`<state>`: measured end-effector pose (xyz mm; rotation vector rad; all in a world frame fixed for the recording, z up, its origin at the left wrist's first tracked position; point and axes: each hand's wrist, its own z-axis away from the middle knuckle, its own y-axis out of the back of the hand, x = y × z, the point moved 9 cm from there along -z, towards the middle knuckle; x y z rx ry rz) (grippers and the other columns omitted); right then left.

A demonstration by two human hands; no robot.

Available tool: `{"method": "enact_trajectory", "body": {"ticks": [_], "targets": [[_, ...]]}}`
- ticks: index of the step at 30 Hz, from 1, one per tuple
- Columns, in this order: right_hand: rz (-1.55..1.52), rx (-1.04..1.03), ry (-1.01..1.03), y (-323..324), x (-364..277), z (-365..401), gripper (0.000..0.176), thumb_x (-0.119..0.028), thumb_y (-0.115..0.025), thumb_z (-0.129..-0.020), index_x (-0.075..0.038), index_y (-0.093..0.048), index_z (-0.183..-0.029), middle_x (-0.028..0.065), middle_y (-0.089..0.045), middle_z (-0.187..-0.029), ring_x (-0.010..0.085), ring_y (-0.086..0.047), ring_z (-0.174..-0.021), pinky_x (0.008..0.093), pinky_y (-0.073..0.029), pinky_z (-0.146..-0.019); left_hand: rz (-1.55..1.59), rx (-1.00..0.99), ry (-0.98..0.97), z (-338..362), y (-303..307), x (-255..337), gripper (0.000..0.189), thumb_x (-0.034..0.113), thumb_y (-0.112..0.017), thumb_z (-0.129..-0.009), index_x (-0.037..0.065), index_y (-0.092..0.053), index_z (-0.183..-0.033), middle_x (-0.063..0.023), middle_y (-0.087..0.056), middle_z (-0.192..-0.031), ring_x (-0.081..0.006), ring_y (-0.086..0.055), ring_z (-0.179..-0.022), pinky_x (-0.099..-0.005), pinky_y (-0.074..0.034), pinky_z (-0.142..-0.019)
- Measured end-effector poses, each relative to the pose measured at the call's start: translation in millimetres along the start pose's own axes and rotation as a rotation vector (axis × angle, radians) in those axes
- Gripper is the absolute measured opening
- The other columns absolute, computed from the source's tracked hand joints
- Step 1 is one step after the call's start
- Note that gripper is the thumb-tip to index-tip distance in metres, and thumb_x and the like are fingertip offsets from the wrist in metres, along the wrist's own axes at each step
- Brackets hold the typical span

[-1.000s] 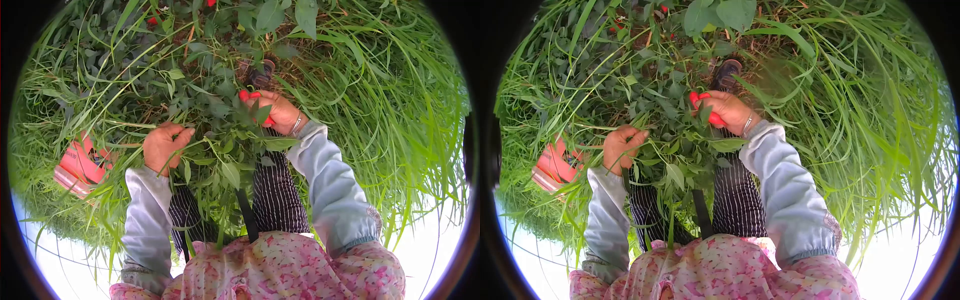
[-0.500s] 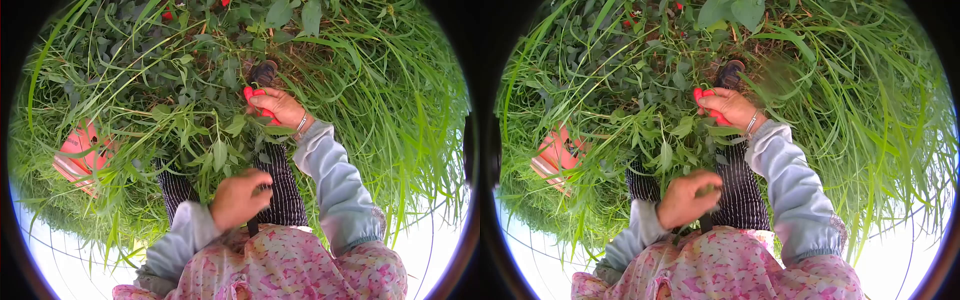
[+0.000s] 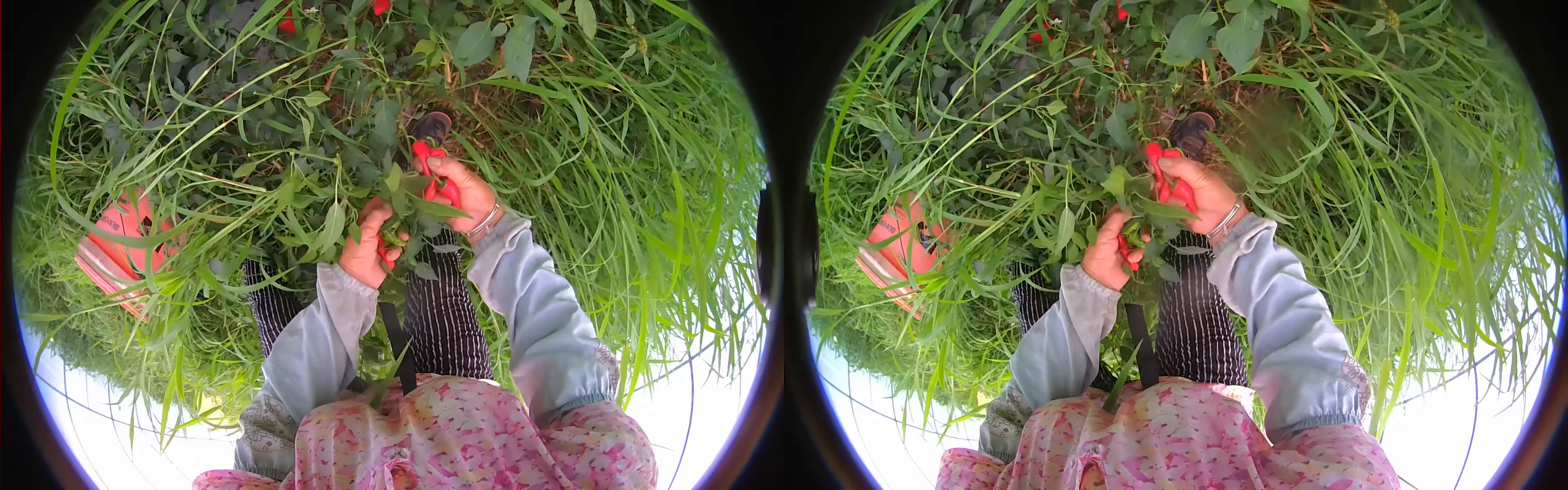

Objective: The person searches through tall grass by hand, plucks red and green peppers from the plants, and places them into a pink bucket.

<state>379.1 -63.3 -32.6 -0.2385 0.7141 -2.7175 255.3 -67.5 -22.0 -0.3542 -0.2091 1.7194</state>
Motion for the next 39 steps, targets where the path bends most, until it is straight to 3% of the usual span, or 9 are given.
{"method": "enact_trajectory", "body": {"ticks": [6,7,9,12,18,23,34,38,39], "targets": [[-0.081,0.191,0.060,32,5,-2,0.023,-0.026,-0.059,-0.085,-0.006,-0.056,-0.096,0.0035,-0.059,-0.076,0.0094,-0.053,-0.052,0.0221,-0.044,-0.046,0.112,-0.033,-0.120,-7,7,12,0.024,0.022,-0.057,-0.084,0.013,-0.053,-0.106,0.0014,-0.056,-0.087,-0.0126,-0.051,-0.065,-0.0223,-0.034,-0.042],[-0.114,0.069,0.043,29,6,-4,0.023,-0.026,-0.059,-0.085,-0.006,-0.056,-0.096,0.0038,-0.059,-0.075,0.0095,-0.053,-0.053,0.0224,-0.045,-0.048,0.048,0.151,-0.021,-2,9,15,0.024,0.018,-0.055,-0.084,0.010,-0.052,-0.107,-0.0011,-0.055,-0.084,-0.0128,-0.050,-0.064,-0.0220,-0.033,-0.040],[-0.186,-0.178,0.010,24,4,-3,0.023,-0.026,-0.059,-0.084,-0.006,-0.056,-0.096,0.0043,-0.059,-0.075,0.0096,-0.054,-0.054,0.0229,-0.046,-0.050,0.034,0.013,0.049,2,7,14,0.026,0.017,-0.056,-0.084,0.009,-0.052,-0.108,-0.0026,-0.055,-0.083,-0.0135,-0.050,-0.065,-0.0216,-0.033,-0.039],[-0.221,0.072,-0.009,31,14,-5,0.022,-0.025,-0.059,-0.085,-0.006,-0.057,-0.096,0.0046,-0.060,-0.074,0.0097,-0.053,-0.053,0.0228,-0.046,-0.049,-0.004,-0.080,0.085,4,4,14,0.027,0.021,-0.058,-0.084,0.008,-0.051,-0.107,-0.0045,-0.055,-0.082,-0.0151,-0.050,-0.066,-0.0219,-0.034,-0.039],[-0.107,-0.028,0.106,30,19,-13,0.020,-0.022,-0.057,-0.086,-0.006,-0.057,-0.098,0.0060,-0.062,-0.080,0.0137,-0.059,-0.061,0.0271,-0.049,-0.056,0.076,-0.128,0.313,-11,8,-12,0.022,0.020,-0.062,-0.084,0.008,-0.054,-0.100,-0.0045,-0.057,-0.082,-0.0139,-0.052,-0.066,-0.0226,-0.035,-0.039],[-0.207,-0.048,-0.049,17,32,-5,0.020,-0.021,-0.053,-0.088,-0.005,-0.057,-0.099,0.0085,-0.064,-0.089,0.0189,-0.063,-0.076,0.0316,-0.052,-0.067,-0.419,0.093,0.118,-1,6,18,0.029,0.030,-0.070,-0.077,0.013,-0.058,-0.096,0.0009,-0.059,-0.077,-0.0100,-0.052,-0.056,-0.0209,-0.031,-0.039],[-0.026,0.016,0.014,-1,31,-2,0.020,-0.016,-0.061,-0.083,-0.005,-0.054,-0.099,0.0089,-0.061,-0.084,0.0179,-0.060,-0.072,0.0324,-0.051,-0.068,-0.560,0.174,-0.077,14,16,59,0.039,0.023,-0.076,-0.068,0.010,-0.061,-0.102,-0.0005,-0.062,-0.085,-0.0113,-0.058,-0.063,-0.0211,-0.039,-0.044],[0.183,0.084,0.047,5,22,2,0.017,-0.016,-0.063,-0.082,-0.006,-0.058,-0.094,0.0063,-0.062,-0.081,0.0153,-0.060,-0.069,0.0303,-0.051,-0.066,-0.615,0.145,0.034,21,20,63,0.052,0.022,-0.080,-0.065,0.008,-0.055,-0.109,-0.0036,-0.062,-0.095,-0.0163,-0.062,-0.076,-0.0295,-0.048,-0.058],[0.200,0.129,0.052,7,23,3,0.017,-0.017,-0.063,-0.082,-0.006,-0.058,-0.094,0.0059,-0.062,-0.080,0.0147,-0.060,-0.068,0.0293,-0.050,-0.066,-0.625,0.235,0.046,31,23,66,0.055,0.025,-0.078,-0.067,0.009,-0.052,-0.113,-0.0049,-0.059,-0.103,-0.0186,-0.059,-0.090,-0.0339,-0.048,-0.073]]}}
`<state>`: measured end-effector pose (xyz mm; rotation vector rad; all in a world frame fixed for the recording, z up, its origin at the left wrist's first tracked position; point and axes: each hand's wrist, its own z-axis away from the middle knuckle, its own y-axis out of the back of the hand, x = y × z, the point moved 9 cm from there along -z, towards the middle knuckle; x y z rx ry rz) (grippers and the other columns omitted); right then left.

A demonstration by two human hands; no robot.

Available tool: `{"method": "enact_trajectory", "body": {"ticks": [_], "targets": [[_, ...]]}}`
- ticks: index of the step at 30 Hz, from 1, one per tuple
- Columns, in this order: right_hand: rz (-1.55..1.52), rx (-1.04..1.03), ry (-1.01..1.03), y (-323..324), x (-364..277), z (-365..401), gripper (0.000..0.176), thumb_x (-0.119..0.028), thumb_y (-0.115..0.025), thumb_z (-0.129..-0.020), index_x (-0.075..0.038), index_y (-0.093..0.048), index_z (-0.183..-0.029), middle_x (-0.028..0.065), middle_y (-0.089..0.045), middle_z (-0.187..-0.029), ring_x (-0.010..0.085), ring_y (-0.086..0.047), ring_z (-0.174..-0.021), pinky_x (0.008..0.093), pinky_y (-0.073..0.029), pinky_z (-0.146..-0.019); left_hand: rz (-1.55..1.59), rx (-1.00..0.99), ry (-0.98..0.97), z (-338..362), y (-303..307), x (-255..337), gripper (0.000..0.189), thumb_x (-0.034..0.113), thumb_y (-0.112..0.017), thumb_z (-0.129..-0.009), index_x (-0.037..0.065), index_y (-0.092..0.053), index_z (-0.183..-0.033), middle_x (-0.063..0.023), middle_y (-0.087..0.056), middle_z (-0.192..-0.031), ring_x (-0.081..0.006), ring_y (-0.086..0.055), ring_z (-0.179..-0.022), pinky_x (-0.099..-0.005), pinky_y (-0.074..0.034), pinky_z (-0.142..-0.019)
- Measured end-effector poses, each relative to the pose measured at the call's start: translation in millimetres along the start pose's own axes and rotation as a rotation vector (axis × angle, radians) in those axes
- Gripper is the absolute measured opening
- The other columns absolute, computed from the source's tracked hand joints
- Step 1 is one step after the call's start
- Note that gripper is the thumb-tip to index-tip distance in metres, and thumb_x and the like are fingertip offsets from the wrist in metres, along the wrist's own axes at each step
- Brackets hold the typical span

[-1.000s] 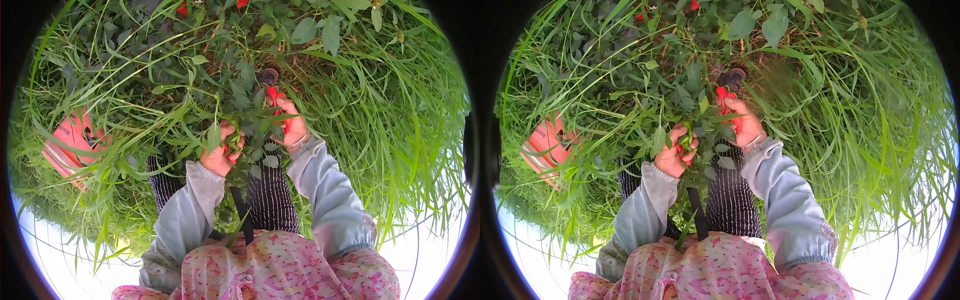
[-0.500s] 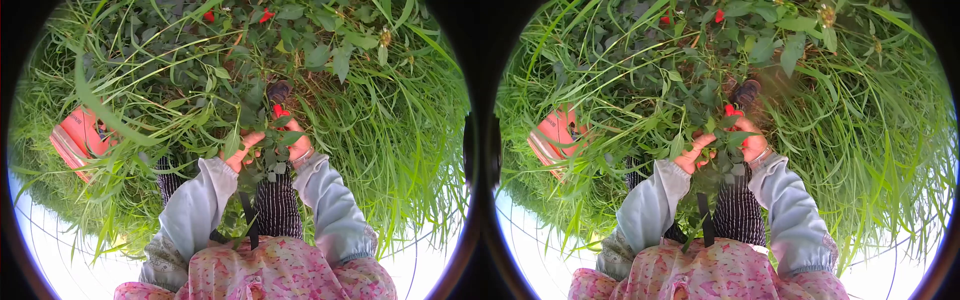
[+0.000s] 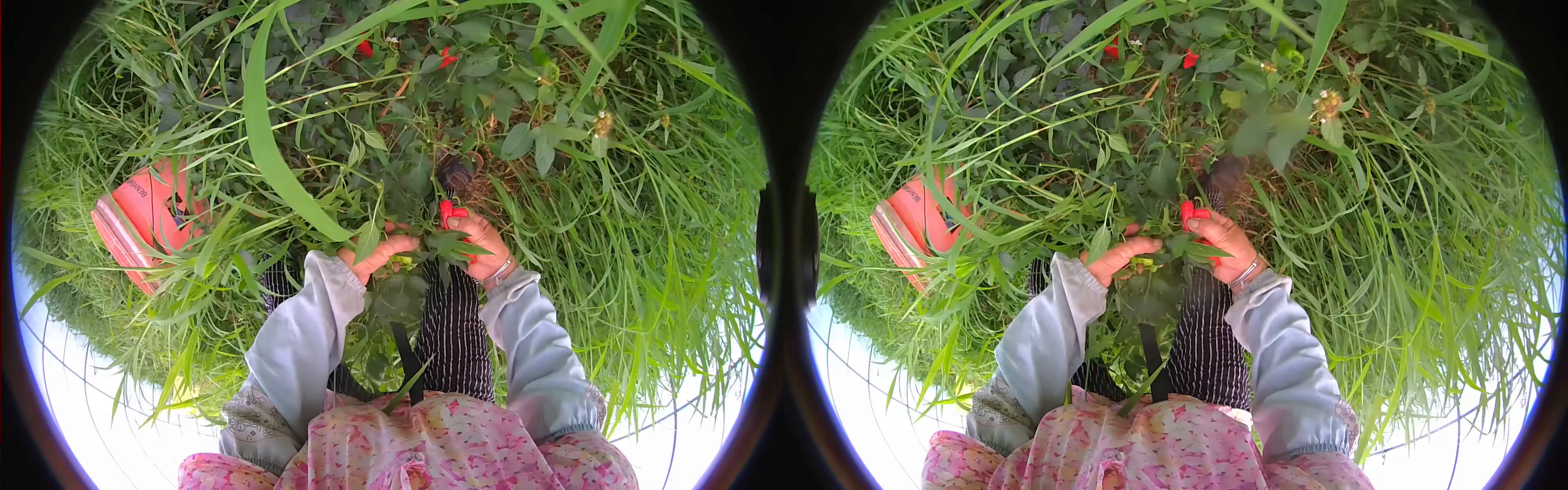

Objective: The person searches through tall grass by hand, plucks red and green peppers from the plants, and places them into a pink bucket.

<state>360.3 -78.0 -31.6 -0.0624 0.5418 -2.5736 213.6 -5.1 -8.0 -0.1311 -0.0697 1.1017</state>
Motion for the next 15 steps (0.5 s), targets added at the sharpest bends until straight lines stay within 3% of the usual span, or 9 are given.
{"method": "enact_trajectory", "body": {"ticks": [2,5,6,9,15], "targets": [[0.037,0.088,0.007,3,1,3,0.018,-0.018,-0.064,-0.082,-0.006,-0.059,-0.094,0.0050,-0.063,-0.079,0.0136,-0.060,-0.068,0.0273,-0.049,-0.064,-0.017,0.038,0.009,10,0,7,0.054,0.026,-0.076,-0.069,0.009,-0.052,-0.114,-0.0050,-0.059,-0.104,-0.0187,-0.058,-0.092,-0.0340,-0.047,-0.076],[0.061,-0.051,-0.069,-7,-14,13,0.019,-0.016,-0.065,-0.081,-0.006,-0.060,-0.096,0.0046,-0.063,-0.080,0.0120,-0.060,-0.067,0.0237,-0.047,-0.060,-0.035,-0.010,-0.003,13,-6,-1,0.053,0.028,-0.074,-0.071,0.009,-0.052,-0.115,-0.0051,-0.059,-0.105,-0.0187,-0.057,-0.096,-0.0341,-0.045,-0.079],[0.103,-0.005,-0.094,-4,-16,17,0.018,-0.014,-0.065,-0.081,-0.004,-0.061,-0.096,0.0055,-0.064,-0.081,0.0114,-0.059,-0.066,0.0215,-0.044,-0.057,-0.045,-0.019,0.001,15,-8,-4,0.052,0.028,-0.073,-0.072,0.009,-0.051,-0.115,-0.0052,-0.059,-0.106,-0.0188,-0.056,-0.097,-0.0341,-0.044,-0.080],[0.272,0.020,0.002,-5,-30,20,0.018,-0.013,-0.065,-0.081,-0.003,-0.061,-0.095,0.0064,-0.064,-0.081,0.0110,-0.058,-0.066,0.0212,-0.044,-0.057,-0.073,-0.029,0.003,22,-17,-6,0.051,0.029,-0.071,-0.074,0.009,-0.051,-0.117,-0.0053,-0.058,-0.107,-0.0189,-0.054,-0.100,-0.0342,-0.042,-0.084],[0.312,0.024,-0.009,-6,-53,31,0.020,-0.014,-0.066,-0.080,-0.001,-0.062,-0.096,0.0065,-0.065,-0.082,0.0112,-0.060,-0.070,0.0219,-0.046,-0.061,-0.204,-0.088,-0.002,23,-34,-14,0.049,0.032,-0.066,-0.078,0.010,-0.050,-0.119,-0.0057,-0.057,-0.111,-0.0191,-0.051,-0.107,-0.0343,-0.039,-0.091]]}}
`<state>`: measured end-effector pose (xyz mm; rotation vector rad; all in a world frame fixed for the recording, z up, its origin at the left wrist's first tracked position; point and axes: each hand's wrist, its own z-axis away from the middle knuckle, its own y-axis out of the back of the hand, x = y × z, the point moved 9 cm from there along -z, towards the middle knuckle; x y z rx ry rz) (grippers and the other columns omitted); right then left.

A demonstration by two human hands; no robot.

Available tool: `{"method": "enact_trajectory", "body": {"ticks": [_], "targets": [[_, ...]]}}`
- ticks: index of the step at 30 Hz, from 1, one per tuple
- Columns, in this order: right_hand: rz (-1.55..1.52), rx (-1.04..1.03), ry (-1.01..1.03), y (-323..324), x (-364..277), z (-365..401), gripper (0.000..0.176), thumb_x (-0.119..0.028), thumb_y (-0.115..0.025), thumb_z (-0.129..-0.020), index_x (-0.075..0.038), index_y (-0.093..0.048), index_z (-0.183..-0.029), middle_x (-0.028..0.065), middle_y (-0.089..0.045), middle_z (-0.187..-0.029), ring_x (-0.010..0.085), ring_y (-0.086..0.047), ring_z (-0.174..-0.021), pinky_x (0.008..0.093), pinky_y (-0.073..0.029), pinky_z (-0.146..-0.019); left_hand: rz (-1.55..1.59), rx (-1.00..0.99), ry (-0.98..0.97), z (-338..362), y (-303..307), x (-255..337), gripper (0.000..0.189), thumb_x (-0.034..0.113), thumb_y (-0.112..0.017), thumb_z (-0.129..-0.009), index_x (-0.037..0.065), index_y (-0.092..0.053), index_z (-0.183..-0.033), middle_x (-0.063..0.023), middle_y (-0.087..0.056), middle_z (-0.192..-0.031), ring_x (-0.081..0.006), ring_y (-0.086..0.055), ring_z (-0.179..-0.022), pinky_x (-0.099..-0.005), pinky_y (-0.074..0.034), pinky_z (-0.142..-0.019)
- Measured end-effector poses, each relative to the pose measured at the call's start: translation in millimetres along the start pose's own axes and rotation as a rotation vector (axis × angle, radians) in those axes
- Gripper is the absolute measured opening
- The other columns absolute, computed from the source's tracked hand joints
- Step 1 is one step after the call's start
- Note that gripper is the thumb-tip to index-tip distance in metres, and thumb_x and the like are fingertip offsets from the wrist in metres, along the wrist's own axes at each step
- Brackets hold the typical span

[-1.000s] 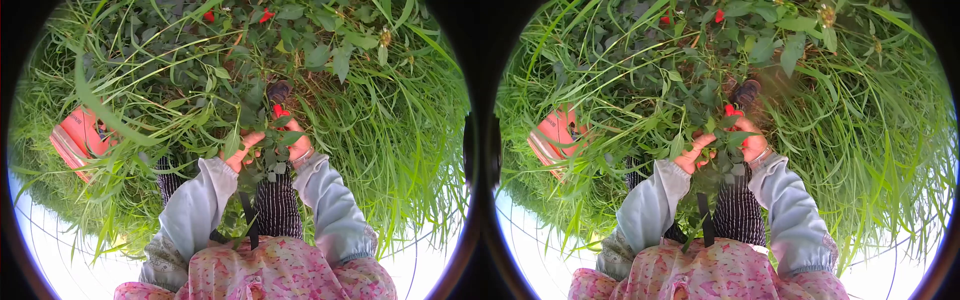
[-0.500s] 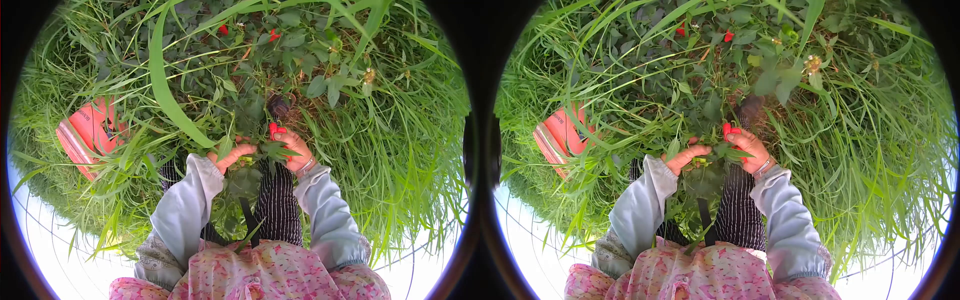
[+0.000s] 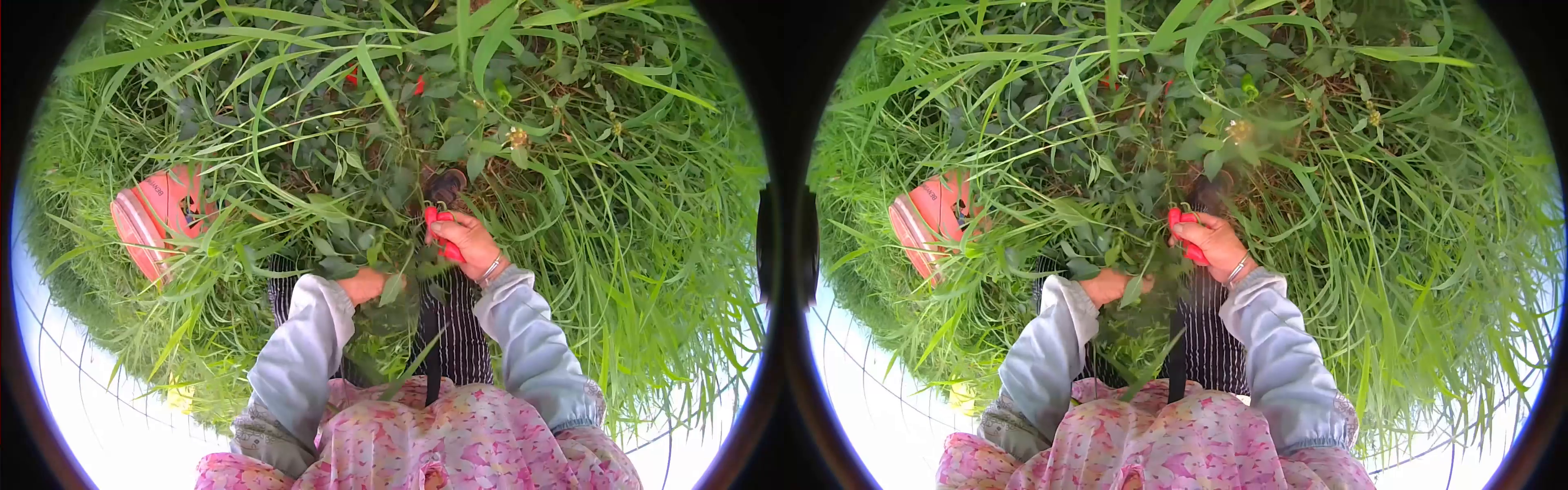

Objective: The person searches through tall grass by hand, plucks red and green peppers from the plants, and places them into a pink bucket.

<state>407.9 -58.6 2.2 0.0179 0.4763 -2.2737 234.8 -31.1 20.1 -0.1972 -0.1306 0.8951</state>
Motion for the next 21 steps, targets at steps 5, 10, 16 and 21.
{"method": "enact_trajectory", "body": {"ticks": [5,10,16,21], "targets": [[0.121,0.159,0.093,25,-14,16,0.024,-0.014,-0.066,-0.080,-0.001,-0.061,-0.100,0.0092,-0.066,-0.088,0.0103,-0.061,-0.072,0.0206,-0.047,-0.062,-0.734,-0.002,-0.257,-1,16,-4,0.043,0.035,-0.057,-0.085,0.012,-0.050,-0.120,-0.0079,-0.056,-0.116,-0.0194,-0.050,-0.110,-0.0343,-0.037,-0.094],[-0.102,0.253,0.169,33,-40,20,0.018,-0.016,-0.061,-0.084,-0.005,-0.060,-0.098,0.0093,-0.066,-0.085,0.0084,-0.051,-0.053,0.0214,-0.037,-0.042,-1.059,-0.290,-0.948,51,23,0,0.026,0.021,-0.054,-0.089,0.007,-0.058,-0.110,-0.0081,-0.061,-0.106,-0.0164,-0.058,-0.096,-0.0315,-0.044,-0.086],[-0.259,-0.193,0.090,-87,-46,34,0.014,-0.016,-0.059,-0.085,-0.007,-0.057,-0.095,0.0128,-0.064,-0.087,0.0102,-0.048,-0.051,0.0207,-0.033,-0.039,-0.010,-0.180,-0.081,100,85,-2,0.020,0.005,-0.067,-0.078,0.003,-0.063,-0.097,0.0011,-0.061,-0.092,-0.0058,-0.056,-0.083,-0.0216,-0.046,-0.077],[-0.185,-0.326,-0.012,-196,-30,15,0.017,-0.017,-0.058,-0.086,-0.007,-0.057,-0.099,0.0134,-0.062,-0.088,0.0106,-0.050,-0.056,0.0210,-0.034,-0.041,0.562,-0.151,-0.311,135,143,34,0.017,0.010,-0.063,-0.081,0.008,-0.061,-0.098,-0.0166,-0.065,-0.094,-0.0169,-0.063,-0.070,-0.0258,-0.049,-0.055]]}}
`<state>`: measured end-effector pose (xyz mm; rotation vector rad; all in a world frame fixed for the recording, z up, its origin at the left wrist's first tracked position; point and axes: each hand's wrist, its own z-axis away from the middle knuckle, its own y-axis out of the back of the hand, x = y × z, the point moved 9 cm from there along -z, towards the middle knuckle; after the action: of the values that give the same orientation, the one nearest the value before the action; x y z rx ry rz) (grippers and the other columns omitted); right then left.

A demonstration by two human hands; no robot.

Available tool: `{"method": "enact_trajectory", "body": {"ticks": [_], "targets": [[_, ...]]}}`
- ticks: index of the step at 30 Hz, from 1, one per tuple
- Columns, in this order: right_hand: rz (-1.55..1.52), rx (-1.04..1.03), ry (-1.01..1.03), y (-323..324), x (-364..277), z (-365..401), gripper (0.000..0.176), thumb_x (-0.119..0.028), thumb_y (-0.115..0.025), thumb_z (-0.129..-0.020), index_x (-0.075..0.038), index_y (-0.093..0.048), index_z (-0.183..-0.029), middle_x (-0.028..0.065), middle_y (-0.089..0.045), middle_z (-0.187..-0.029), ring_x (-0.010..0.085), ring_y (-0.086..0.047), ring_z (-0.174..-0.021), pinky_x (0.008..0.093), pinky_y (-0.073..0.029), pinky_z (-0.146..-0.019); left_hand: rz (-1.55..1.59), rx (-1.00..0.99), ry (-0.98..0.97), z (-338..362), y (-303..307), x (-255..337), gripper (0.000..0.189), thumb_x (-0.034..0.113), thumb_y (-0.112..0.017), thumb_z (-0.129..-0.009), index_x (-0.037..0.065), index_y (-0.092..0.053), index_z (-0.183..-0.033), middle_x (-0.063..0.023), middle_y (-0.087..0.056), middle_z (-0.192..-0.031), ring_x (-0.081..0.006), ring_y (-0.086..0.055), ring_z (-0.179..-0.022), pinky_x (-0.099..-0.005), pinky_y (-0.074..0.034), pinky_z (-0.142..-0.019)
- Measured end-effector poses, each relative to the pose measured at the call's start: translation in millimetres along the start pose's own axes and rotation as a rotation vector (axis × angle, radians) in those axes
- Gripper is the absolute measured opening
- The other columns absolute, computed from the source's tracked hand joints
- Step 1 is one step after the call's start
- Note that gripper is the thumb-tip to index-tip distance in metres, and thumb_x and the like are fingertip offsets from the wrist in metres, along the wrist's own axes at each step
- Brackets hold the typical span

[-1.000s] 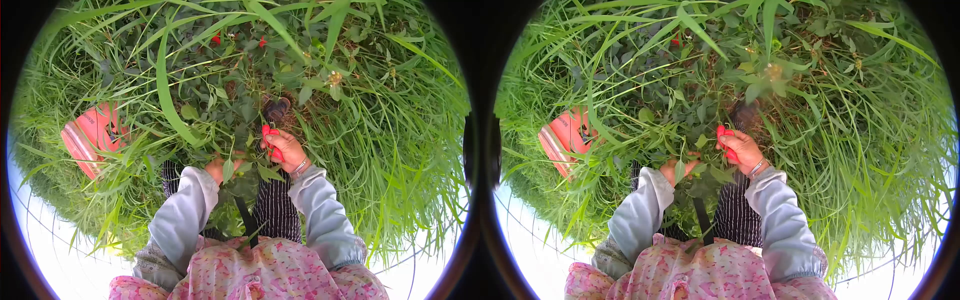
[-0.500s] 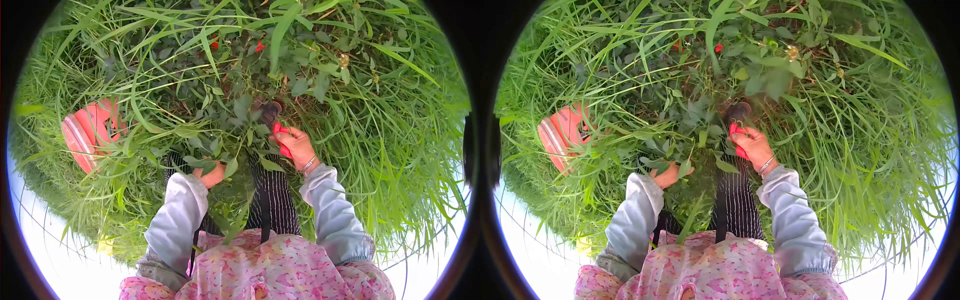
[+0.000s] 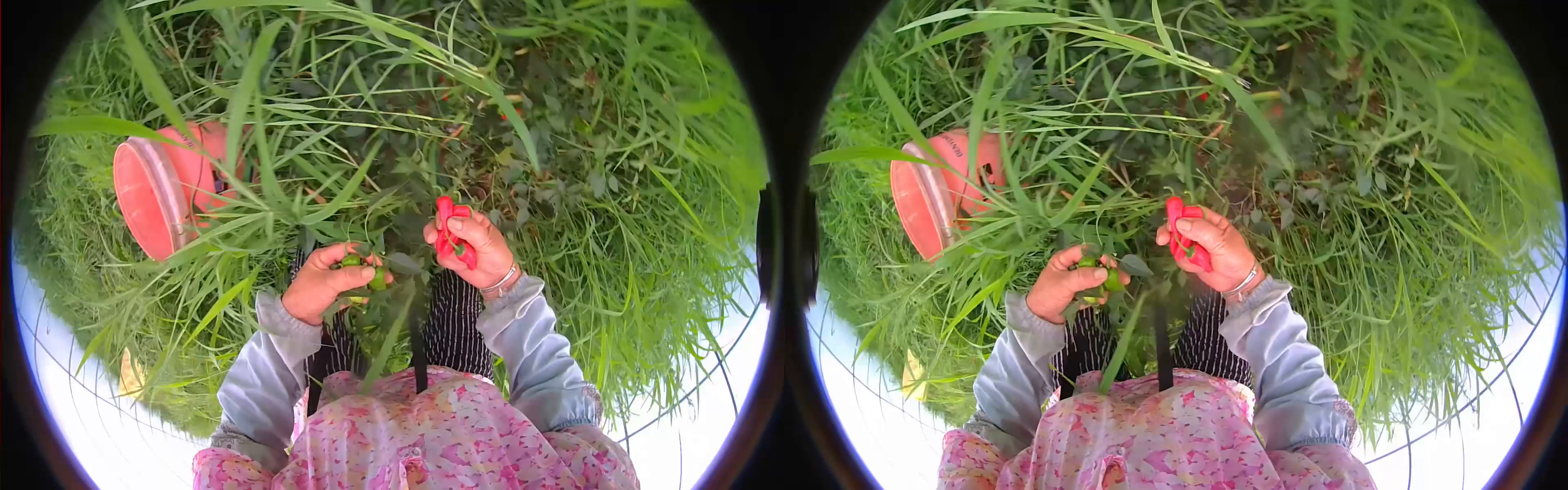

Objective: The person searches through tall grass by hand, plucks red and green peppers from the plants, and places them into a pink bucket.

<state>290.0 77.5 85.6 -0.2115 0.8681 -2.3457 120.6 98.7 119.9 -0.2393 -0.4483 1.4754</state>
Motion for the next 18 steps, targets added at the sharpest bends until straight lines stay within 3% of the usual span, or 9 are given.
{"method": "enact_trajectory", "body": {"ticks": [2,4,7,12,16,18], "targets": [[-0.119,-0.135,-0.078,-40,13,-23,0.019,-0.017,-0.058,-0.086,-0.008,-0.056,-0.103,0.0137,-0.062,-0.088,0.0105,-0.050,-0.056,0.0215,-0.033,-0.041,0.064,0.022,-0.085,12,19,25,0.016,0.013,-0.063,-0.081,0.009,-0.060,-0.096,-0.0173,-0.065,-0.093,-0.0167,-0.062,-0.066,-0.0245,-0.046,-0.051],[-0.016,-0.121,-0.106,-67,19,-42,0.019,-0.017,-0.058,-0.086,-0.008,-0.056,-0.103,0.0133,-0.062,-0.087,0.0106,-0.050,-0.056,0.0214,-0.033,-0.040,0.101,0.070,-0.199,23,39,43,0.014,0.017,-0.062,-0.082,0.010,-0.060,-0.093,-0.0184,-0.065,-0.092,-0.0166,-0.059,-0.058,-0.0227,-0.041,-0.043],[0.078,-0.106,-0.163,-105,32,-68,0.020,-0.017,-0.058,-0.086,-0.008,-0.055,-0.104,0.0129,-0.062,-0.086,0.0107,-0.050,-0.055,0.0213,-0.032,-0.039,0.252,0.194,-0.303,51,82,70,0.013,0.017,-0.061,-0.081,0.010,-0.060,-0.092,-0.0182,-0.065,-0.091,-0.0175,-0.059,-0.058,-0.0225,-0.040,-0.042],[0.185,-0.140,-0.174,-175,41,-117,0.018,-0.017,-0.058,-0.085,-0.008,-0.055,-0.100,0.0123,-0.061,-0.087,0.0105,-0.048,-0.053,0.0212,-0.031,-0.039,0.339,0.203,-0.429,92,142,104,0.023,0.025,-0.060,-0.079,0.011,-0.052,-0.096,-0.0149,-0.061,-0.089,-0.0182,-0.056,-0.056,-0.0238,-0.038,-0.037],[0.291,-0.237,-0.161,-255,60,-161,0.016,-0.017,-0.057,-0.086,-0.007,-0.056,-0.099,0.0102,-0.062,-0.086,0.0089,-0.046,-0.052,0.0210,-0.031,-0.040,0.584,0.251,-0.751,137,208,130,0.023,0.024,-0.059,-0.080,0.015,-0.049,-0.099,-0.0141,-0.055,-0.087,-0.0189,-0.053,-0.055,-0.0247,-0.038,-0.034],[0.395,-0.240,-0.145,-296,76,-188,0.018,-0.018,-0.057,-0.086,-0.007,-0.057,-0.101,0.0082,-0.063,-0.087,0.0078,-0.045,-0.050,0.0209,-0.031,-0.040,0.714,0.279,-0.753,146,239,129,0.021,0.023,-0.058,-0.080,0.016,-0.048,-0.098,-0.0150,-0.054,-0.086,-0.0193,-0.052,-0.054,-0.0252,-0.038,-0.033]]}}
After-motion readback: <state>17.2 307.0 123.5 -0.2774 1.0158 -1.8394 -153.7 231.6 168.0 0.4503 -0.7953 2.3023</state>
